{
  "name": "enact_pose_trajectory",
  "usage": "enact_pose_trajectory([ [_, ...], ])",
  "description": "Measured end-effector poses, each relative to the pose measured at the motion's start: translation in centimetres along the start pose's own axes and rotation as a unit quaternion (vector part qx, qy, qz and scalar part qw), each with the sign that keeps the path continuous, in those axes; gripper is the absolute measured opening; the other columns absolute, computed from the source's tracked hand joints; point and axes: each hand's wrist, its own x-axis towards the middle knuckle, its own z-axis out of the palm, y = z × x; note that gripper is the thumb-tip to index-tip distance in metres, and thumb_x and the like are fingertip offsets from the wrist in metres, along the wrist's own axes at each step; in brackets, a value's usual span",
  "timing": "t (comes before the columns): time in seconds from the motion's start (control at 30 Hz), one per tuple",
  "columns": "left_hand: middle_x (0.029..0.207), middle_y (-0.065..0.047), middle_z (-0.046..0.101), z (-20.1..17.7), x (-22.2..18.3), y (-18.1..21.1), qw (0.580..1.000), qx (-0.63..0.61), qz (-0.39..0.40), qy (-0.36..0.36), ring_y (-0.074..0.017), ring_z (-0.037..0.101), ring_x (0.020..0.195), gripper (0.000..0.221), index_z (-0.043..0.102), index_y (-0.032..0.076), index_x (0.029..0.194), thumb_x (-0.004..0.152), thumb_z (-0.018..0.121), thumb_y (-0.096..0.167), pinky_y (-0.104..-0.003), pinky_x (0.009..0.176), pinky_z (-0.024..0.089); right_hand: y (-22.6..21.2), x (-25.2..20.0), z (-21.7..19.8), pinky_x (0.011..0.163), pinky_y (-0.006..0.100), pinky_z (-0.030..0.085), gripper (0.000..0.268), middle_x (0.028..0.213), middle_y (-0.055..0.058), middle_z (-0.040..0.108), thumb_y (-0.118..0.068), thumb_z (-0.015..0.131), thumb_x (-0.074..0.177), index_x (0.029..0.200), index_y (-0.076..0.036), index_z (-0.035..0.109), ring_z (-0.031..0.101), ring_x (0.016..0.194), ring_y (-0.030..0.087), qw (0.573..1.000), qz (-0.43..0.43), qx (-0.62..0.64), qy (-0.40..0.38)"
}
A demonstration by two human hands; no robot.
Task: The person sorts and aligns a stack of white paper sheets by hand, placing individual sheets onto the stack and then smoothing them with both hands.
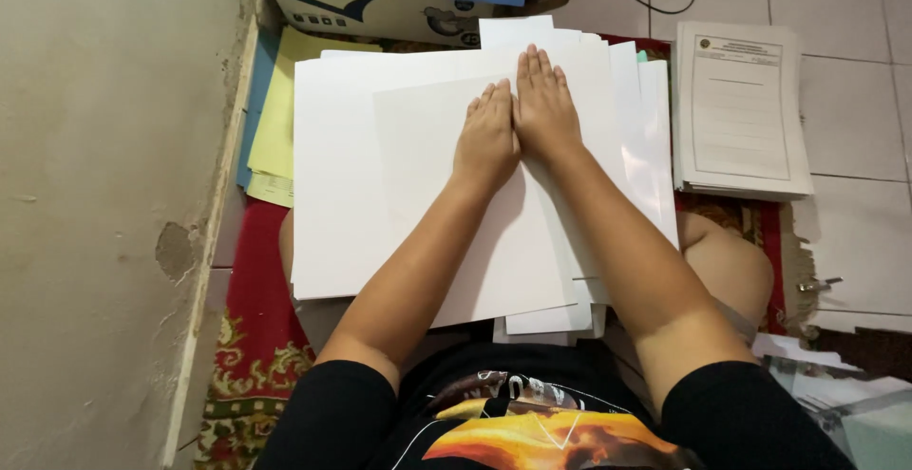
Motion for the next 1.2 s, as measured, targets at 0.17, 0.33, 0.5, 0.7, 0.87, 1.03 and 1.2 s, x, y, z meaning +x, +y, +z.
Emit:
enact_pose_trajectory([
  [0.17, 0.142, -0.023, 0.06, 2.0, 0.4, -2.3, 0.988, 0.113, 0.084, 0.064, -0.0376, 0.054, 0.137, 0.059, 0.052, -0.004, 0.143, 0.088, 0.051, 0.018, -0.048, 0.114, 0.04, -1.0, -8.3, -0.4, 0.123, 0.053, 0.019, 0.063, 0.163, 0.028, 0.032, -0.03, 0.041, 0.108, 0.158, 0.007, 0.031, 0.029, 0.153, 0.039, 0.996, -0.032, -0.029, 0.078],
  [0.33, 0.142, -0.022, 0.061, 0.4, 0.0, -0.9, 0.985, 0.128, 0.095, 0.063, -0.0373, 0.054, 0.137, 0.053, 0.061, -0.002, 0.135, 0.085, 0.056, 0.016, -0.047, 0.113, 0.04, -2.4, -18.5, -1.5, 0.124, 0.052, 0.018, 0.066, 0.164, 0.025, 0.033, -0.035, 0.04, 0.105, 0.158, 0.004, 0.031, 0.029, 0.153, 0.037, 0.998, -0.024, -0.036, 0.048],
  [0.5, 0.155, -0.019, 0.049, -1.6, -2.3, 1.4, 0.972, 0.181, 0.137, -0.052, -0.0394, 0.041, 0.146, 0.057, 0.054, 0.001, 0.147, 0.094, 0.053, 0.022, -0.055, 0.119, 0.032, -2.4, -23.7, -2.1, 0.125, 0.049, 0.01, 0.067, 0.168, 0.019, 0.024, -0.039, 0.032, 0.107, 0.162, -0.002, 0.024, 0.02, 0.156, 0.033, 1.0, -0.005, -0.007, -0.029],
  [0.7, 0.167, -0.015, 0.032, -3.7, -7.4, 7.0, 0.959, 0.21, 0.074, -0.176, -0.0368, 0.023, 0.155, 0.063, 0.035, 0.005, 0.159, 0.104, 0.034, 0.036, -0.067, 0.121, 0.011, -2.1, -23.6, -1.7, 0.125, 0.049, 0.007, 0.068, 0.17, 0.015, 0.019, -0.042, 0.032, 0.107, 0.163, -0.005, 0.021, 0.015, 0.157, 0.032, 0.998, 0.0, -0.027, -0.051],
  [0.87, 0.17, -0.014, 0.025, -2.7, -2.8, 5.9, 0.952, 0.212, 0.023, -0.22, -0.0361, 0.018, 0.157, 0.063, 0.026, 0.007, 0.162, 0.104, 0.027, 0.03, -0.071, 0.12, 0.003, -2.7, -23.5, -2.3, 0.125, 0.049, 0.005, 0.068, 0.17, 0.016, 0.018, -0.041, 0.031, 0.106, 0.163, -0.005, 0.02, 0.013, 0.157, 0.032, 0.998, 0.003, -0.03, -0.058],
  [1.03, 0.17, -0.018, 0.022, -1.5, 3.0, 4.6, 0.962, 0.201, 0.011, -0.183, -0.038, 0.016, 0.158, 0.064, 0.025, 0.002, 0.162, 0.101, 0.028, 0.023, -0.067, 0.123, 0.005, -3.0, -23.3, -3.2, 0.125, 0.05, 0.004, 0.068, 0.171, 0.016, 0.017, -0.04, 0.03, 0.106, 0.163, -0.004, 0.019, 0.012, 0.157, 0.032, 0.996, 0.019, -0.018, -0.081],
  [1.2, 0.169, -0.018, 0.026, -0.9, 4.3, 4.0, 0.977, 0.187, 0.003, -0.103, -0.037, 0.016, 0.157, 0.062, 0.031, 0.001, 0.161, 0.102, 0.034, 0.021, -0.06, 0.125, 0.007, -2.7, -23.0, -2.9, 0.124, 0.051, 0.004, 0.069, 0.171, 0.016, 0.015, -0.04, 0.03, 0.105, 0.163, -0.004, 0.02, 0.01, 0.158, 0.033, 0.996, 0.009, -0.028, -0.084],
])
